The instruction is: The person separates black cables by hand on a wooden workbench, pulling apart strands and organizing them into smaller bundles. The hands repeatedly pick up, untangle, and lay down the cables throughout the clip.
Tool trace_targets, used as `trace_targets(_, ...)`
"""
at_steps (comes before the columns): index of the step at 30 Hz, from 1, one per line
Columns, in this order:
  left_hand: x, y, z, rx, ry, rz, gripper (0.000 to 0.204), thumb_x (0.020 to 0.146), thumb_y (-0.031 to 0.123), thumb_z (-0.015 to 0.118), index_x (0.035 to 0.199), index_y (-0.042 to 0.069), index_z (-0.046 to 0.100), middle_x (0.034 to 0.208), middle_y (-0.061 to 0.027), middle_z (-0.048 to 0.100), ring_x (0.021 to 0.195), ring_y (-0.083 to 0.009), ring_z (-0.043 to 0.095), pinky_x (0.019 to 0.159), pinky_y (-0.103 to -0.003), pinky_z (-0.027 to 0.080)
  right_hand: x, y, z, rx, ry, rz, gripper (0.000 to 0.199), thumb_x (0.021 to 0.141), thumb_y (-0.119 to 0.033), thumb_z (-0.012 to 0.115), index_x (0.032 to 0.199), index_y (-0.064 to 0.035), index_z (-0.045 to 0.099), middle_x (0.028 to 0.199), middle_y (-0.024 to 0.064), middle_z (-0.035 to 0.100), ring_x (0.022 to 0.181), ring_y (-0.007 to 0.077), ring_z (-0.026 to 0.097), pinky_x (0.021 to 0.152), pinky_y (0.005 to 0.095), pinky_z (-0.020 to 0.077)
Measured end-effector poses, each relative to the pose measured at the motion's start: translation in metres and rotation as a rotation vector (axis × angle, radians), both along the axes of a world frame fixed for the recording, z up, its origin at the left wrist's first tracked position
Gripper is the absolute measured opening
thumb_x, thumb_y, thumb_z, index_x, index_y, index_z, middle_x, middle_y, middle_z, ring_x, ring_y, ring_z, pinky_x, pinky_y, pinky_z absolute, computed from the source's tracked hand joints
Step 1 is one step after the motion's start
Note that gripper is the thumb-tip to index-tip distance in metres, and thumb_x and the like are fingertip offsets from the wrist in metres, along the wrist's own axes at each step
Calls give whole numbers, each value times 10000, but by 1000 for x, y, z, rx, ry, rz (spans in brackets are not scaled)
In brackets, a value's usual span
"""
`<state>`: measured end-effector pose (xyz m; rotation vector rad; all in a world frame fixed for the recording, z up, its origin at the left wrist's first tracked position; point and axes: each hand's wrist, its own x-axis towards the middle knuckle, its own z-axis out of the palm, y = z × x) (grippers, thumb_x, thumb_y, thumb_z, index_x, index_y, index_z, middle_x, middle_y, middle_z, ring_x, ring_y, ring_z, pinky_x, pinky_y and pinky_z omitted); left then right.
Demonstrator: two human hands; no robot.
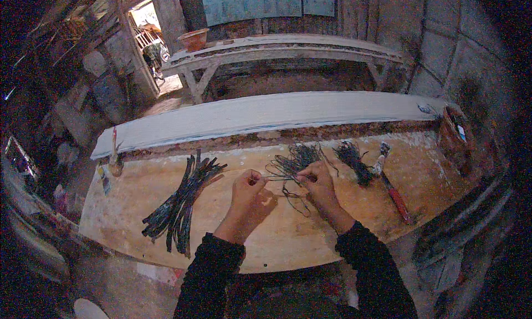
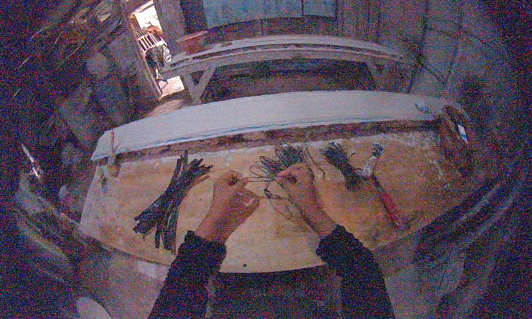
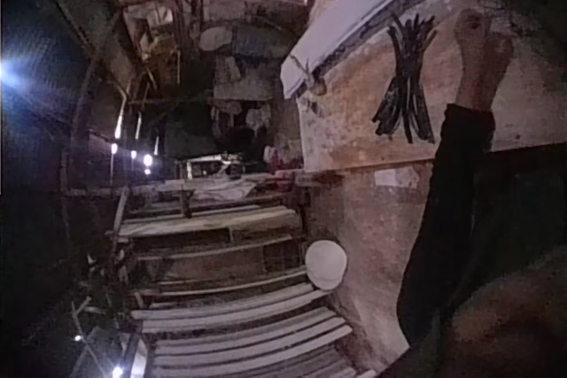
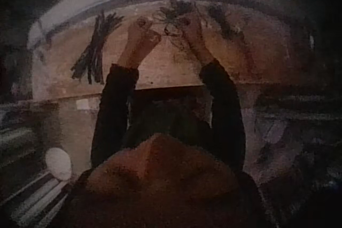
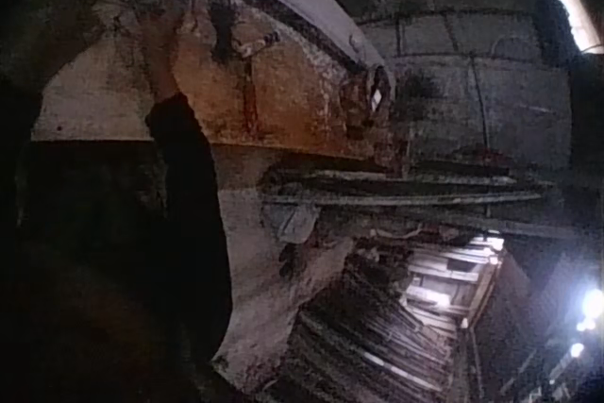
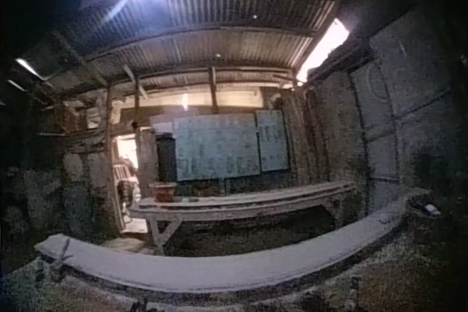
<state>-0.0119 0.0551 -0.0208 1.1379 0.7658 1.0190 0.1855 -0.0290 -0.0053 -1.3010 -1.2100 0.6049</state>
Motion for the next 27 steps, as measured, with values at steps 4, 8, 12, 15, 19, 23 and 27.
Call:
trace_targets(4,10,-34,57,-361,-230,111,101,842,27,628,802,66,544,687,-9,467,556,-113,491,573,-304,484,-12,-20,18,-104,63,327,129,823,-168,692,850,-48,656,1014,44,513,985,169,513,860,303,414)
trace_targets(8,9,-42,69,-331,-180,111,92,859,23,592,834,77,521,726,-21,453,579,-152,496,563,-347,498,-19,-25,26,-217,153,633,136,812,-159,702,885,-49,673,1068,58,553,994,158,534,845,309,431)
trace_targets(12,6,-42,58,-315,-180,44,74,868,30,558,876,97,528,812,-43,538,695,-182,551,605,-367,504,-17,-23,15,-318,210,645,127,799,-139,708,875,-45,670,922,41,602,858,140,574,769,291,463)
trace_targets(15,6,-42,57,-304,-152,-34,69,855,16,559,881,77,543,789,-66,563,667,-193,573,575,-335,499,-7,-14,1,-84,-18,608,120,810,-154,687,881,-62,657,808,16,616,764,133,577,708,279,486)
trace_targets(19,8,-46,50,-269,-264,-114,63,836,24,578,886,56,558,712,-81,563,643,-194,591,528,-301,482,-16,-27,33,-272,290,366,109,778,-79,685,869,-51,632,801,22,601,769,138,573,708,279,479)
trace_targets(23,4,-55,59,-224,-25,-501,68,876,109,624,870,56,580,813,-66,589,696,-188,603,583,-326,477,-6,-4,3,3,115,82,86,797,-3,615,864,-55,601,842,20,580,824,123,552,758,276,455)
trace_targets(27,16,-60,24,97,13,-684,92,869,137,638,859,57,594,833,-30,596,774,-158,592,707,-310,478,-5,3,-4,68,143,-29,94,833,12,570,885,-46,622,886,29,559,892,128,529,804,278,432)
